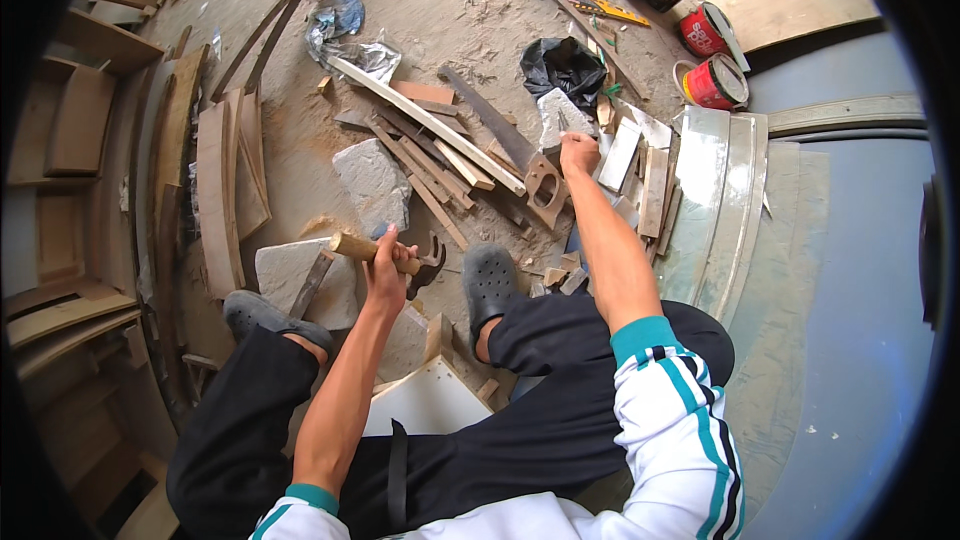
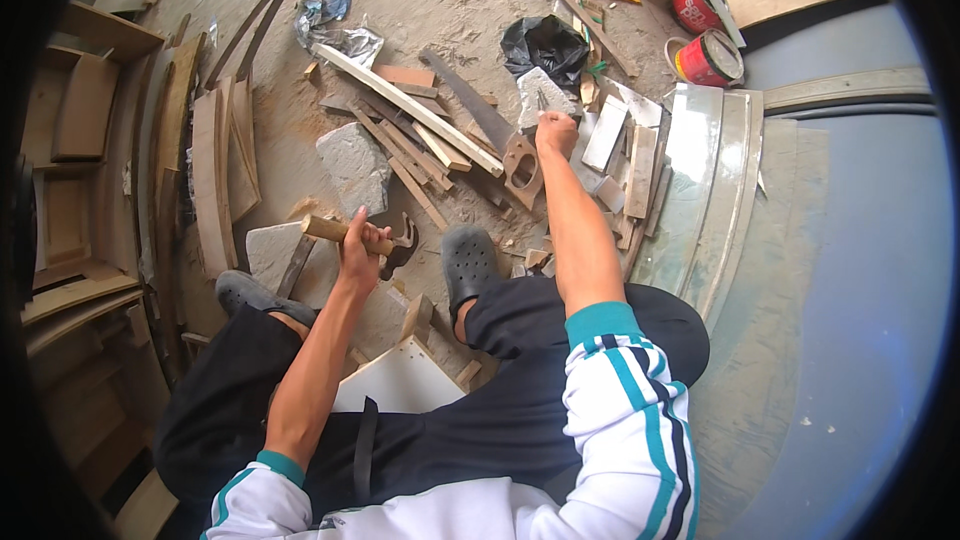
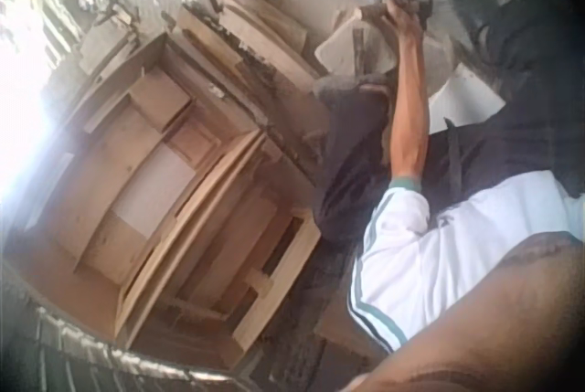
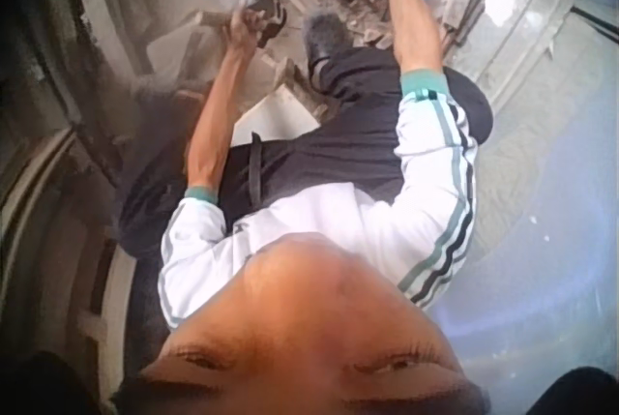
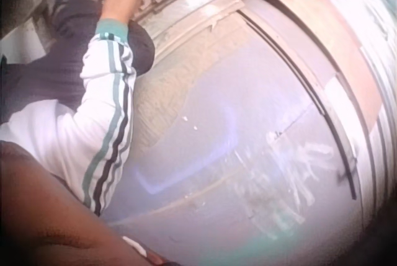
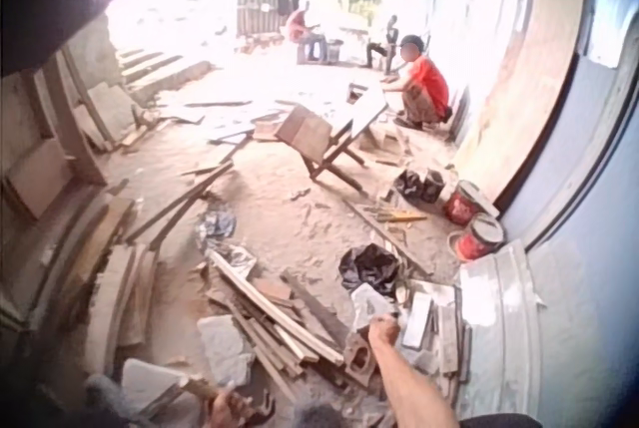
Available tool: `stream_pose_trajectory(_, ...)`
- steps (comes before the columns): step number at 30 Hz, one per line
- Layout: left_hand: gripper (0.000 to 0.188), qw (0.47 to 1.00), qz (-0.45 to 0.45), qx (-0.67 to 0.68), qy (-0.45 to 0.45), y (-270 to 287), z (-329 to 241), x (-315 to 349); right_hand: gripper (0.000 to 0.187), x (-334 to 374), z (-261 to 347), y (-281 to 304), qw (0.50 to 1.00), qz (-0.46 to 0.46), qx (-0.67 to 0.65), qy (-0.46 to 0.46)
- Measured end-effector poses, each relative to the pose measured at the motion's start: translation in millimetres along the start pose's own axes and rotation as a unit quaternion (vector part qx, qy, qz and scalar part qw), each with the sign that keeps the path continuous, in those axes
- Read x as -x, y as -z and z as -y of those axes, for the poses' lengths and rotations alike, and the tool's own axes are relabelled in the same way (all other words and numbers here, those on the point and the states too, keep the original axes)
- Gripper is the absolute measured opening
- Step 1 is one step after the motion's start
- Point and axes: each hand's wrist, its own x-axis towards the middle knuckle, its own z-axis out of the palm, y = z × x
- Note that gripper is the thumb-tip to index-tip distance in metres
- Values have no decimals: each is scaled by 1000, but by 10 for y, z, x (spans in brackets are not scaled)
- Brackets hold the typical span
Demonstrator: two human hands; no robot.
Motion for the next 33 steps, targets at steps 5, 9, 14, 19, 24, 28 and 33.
stream_pose_trajectory(5,38,993,-29,-99,-59,-143,76,56,32,523,-110,63,996,2,-47,78)
stream_pose_trajectory(9,39,967,-66,-225,-100,-279,86,229,60,1381,180,130,879,473,-1,-66)
stream_pose_trajectory(14,39,908,-35,-354,-221,-212,209,452,77,2369,589,339,637,719,58,-272)
stream_pose_trajectory(19,43,793,33,-502,-343,102,222,700,44,2950,442,157,590,679,-247,-360)
stream_pose_trajectory(24,54,773,142,-539,-303,188,-64,1137,22,3244,103,-377,512,646,-399,-402)
stream_pose_trajectory(28,85,726,219,-606,-239,697,-327,1382,24,3553,215,-395,609,666,-273,-333)
stream_pose_trajectory(33,112,680,156,-677,-234,1310,-429,1350,26,3584,291,-371,631,617,-123,-454)
